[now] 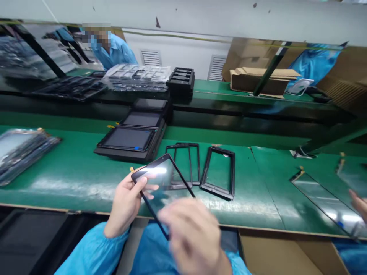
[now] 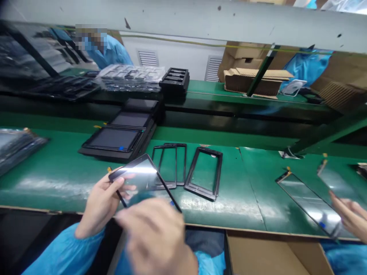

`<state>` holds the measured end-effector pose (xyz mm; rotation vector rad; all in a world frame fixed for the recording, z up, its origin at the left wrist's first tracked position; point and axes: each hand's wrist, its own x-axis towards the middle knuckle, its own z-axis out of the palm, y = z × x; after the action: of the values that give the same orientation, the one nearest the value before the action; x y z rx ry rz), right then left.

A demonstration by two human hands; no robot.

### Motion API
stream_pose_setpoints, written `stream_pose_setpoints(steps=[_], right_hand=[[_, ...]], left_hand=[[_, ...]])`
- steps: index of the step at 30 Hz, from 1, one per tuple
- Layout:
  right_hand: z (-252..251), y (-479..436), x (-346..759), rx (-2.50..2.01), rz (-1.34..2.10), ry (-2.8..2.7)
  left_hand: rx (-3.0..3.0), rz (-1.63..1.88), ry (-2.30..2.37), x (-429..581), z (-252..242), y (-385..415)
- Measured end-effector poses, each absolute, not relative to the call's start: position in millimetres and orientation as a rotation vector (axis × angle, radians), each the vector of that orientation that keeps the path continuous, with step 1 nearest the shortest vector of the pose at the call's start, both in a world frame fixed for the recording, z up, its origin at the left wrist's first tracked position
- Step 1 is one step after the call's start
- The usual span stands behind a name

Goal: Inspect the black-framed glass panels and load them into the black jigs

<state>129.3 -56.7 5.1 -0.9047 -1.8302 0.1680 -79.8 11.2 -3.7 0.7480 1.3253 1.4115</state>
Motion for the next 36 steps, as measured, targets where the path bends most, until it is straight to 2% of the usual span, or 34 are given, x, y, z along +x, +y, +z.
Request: stream_pose_setpoints(steps=[3, 5, 7, 11, 13, 16, 21, 23, 29, 36], right_hand=[[-36.8, -43.1, 149.8, -1.286, 0.283, -1.315], [-60.1, -38.3, 162.6, -1.353, 0.602, -1.129], [-70.6, -41.5, 170.9, -1.339, 0.661, -1.064], [-62.3, -56.6, 175.2, -1.362, 0.073, -1.345], [-58.4, -59.2, 174.5, -1.355, 0.029, -1.573], [-63.3, -57.0, 173.7, -1.421, 0.207, -1.52], [-68.3, -53.0, 176.6, -1.369, 0.861, -0.858], [-61.1, -54.2, 181.3, -1.328, 0.999, -0.684], [-40.7, -69.5, 197.0, -1.305, 0.988, -0.645], [-46.7, -78.5, 201.7, -1.269, 0.995, -0.647]], left_hand=[[0.687, 1.491, 1.294, -79.3, -7.7, 6.1], [0.636, 1.52, 1.263, -74.8, -12.0, 3.3], [0.598, 1.517, 1.24, -68.6, -16.3, 2.1], [0.575, 1.489, 1.224, -58.5, -21.1, 2.9], [0.562, 1.489, 1.215, -55.9, -21.9, 2.9], [0.532, 1.482, 1.197, -53.4, -23.3, 0.7], [0.495, 1.417, 1.168, -53.7, -26.0, -6.5], [0.549, 1.367, 1.187, -59.0, -24.8, -9.4], [0.983, 1.101, 1.338, -76.1, -12.9, -18.7], [1.008, 1.065, 1.438, -66.4, 4.5, -30.6]])
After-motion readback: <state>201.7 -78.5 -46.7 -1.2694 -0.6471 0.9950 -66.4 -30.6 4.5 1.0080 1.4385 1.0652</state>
